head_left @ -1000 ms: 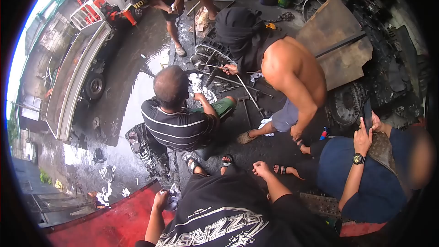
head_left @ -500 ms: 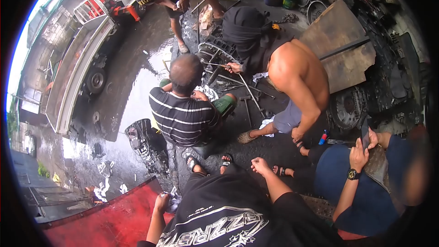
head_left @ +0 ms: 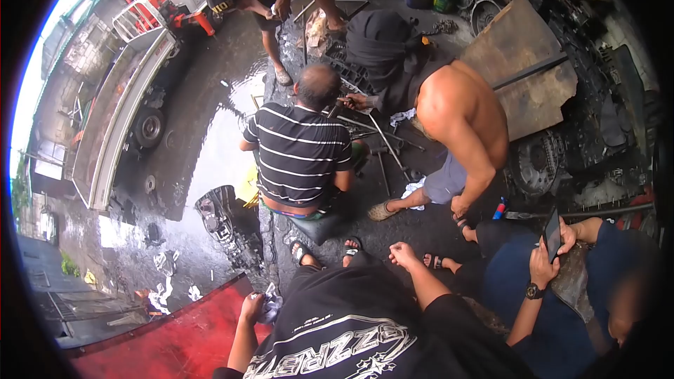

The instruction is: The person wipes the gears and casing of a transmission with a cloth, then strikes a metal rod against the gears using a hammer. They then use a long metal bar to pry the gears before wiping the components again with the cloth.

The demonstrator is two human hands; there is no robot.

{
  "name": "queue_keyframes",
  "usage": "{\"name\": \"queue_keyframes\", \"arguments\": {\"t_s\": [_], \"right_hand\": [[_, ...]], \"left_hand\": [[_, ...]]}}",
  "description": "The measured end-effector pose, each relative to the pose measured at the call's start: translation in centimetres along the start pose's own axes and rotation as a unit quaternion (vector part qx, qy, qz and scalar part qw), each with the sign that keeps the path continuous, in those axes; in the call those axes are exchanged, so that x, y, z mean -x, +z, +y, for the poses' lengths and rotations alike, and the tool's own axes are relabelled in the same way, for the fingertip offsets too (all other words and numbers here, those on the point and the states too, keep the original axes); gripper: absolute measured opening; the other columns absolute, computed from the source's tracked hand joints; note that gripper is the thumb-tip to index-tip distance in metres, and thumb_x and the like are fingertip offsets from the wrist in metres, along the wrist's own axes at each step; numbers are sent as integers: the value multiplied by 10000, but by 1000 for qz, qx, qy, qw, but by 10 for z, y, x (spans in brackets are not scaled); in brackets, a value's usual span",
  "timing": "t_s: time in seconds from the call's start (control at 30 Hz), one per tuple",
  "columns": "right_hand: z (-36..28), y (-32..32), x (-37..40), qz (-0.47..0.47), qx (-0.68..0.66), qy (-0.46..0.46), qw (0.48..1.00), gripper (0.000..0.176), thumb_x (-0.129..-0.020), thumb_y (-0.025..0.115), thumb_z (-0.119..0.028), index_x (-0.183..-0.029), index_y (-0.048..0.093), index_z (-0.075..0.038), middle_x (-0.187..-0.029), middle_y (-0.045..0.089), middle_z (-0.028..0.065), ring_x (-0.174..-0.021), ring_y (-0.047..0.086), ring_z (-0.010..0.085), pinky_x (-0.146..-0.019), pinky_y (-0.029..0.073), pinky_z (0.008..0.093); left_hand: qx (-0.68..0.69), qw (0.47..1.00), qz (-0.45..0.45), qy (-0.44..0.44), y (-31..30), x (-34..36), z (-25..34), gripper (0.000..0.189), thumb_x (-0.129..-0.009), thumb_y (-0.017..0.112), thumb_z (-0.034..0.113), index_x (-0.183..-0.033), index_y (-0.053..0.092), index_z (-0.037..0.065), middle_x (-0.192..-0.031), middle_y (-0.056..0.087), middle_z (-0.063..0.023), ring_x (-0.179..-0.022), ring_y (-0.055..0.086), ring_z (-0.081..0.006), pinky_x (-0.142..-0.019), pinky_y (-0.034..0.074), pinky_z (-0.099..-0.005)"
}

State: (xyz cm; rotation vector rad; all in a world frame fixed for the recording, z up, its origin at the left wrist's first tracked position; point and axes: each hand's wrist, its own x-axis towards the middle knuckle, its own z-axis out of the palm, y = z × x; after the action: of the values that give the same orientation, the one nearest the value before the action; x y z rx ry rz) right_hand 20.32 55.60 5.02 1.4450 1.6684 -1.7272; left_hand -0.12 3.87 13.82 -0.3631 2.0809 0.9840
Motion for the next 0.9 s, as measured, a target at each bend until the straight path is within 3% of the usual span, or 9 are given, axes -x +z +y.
{"name": "queue_keyframes", "arguments": {"t_s": [0.3,0.4,0.63,0.73,0.83,0.9], "right_hand": [[-6,-6,-4,-3,6,5,1000,173,-967,557,-236,-1029,607,-82,-788,656,32,-583,579,92,-489,459,242],[-9,-7,-6,0,13,-5,1000,167,-967,558,-232,-1021,608,-82,-782,656,30,-572,575,88,-476,451,238],[-20,-6,-9,15,38,-24,999,158,-960,567,-232,-988,616,-84,-761,654,24,-555,569,82,-463,442,234],[-23,-2,-7,15,46,-27,998,160,-961,565,-233,-985,616,-84,-764,654,24,-559,570,82,-466,443,235],[-25,1,-5,11,49,-27,998,162,-962,560,-232,-986,616,-82,-773,655,25,-564,572,82,-472,445,236],[-24,1,-3,7,49,-26,998,161,-962,558,-230,-987,615,-81,-779,656,27,-568,573,82,-476,446,235]], "left_hand": [[-26,999,-11,27,9,-14,2,206,-897,554,220,-919,643,35,-743,601,-21,-615,530,-114,-538,431,-286],[6,999,-46,16,13,-13,1,285,-892,523,238,-960,645,-11,-822,656,-102,-707,601,-163,-627,478,-319],[83,996,-28,-16,22,2,-3,237,-894,538,203,-962,636,-1,-776,622,-58,-674,560,-133,-606,459,-302],[25,999,-20,-4,20,6,-8,183,-896,538,252,-881,598,80,-653,519,-5,-518,445,-108,-461,359,-293],[43,999,-24,-2,19,8,-11,192,-882,540,270,-858,593,87,-637,514,-12,-492,439,-116,-442,345,-304],[58,997,-44,-41,17,24,11,211,-887,537,222,-903,621,29,-715,587,-43,-600,530,-139,-538,423,-308]]}}
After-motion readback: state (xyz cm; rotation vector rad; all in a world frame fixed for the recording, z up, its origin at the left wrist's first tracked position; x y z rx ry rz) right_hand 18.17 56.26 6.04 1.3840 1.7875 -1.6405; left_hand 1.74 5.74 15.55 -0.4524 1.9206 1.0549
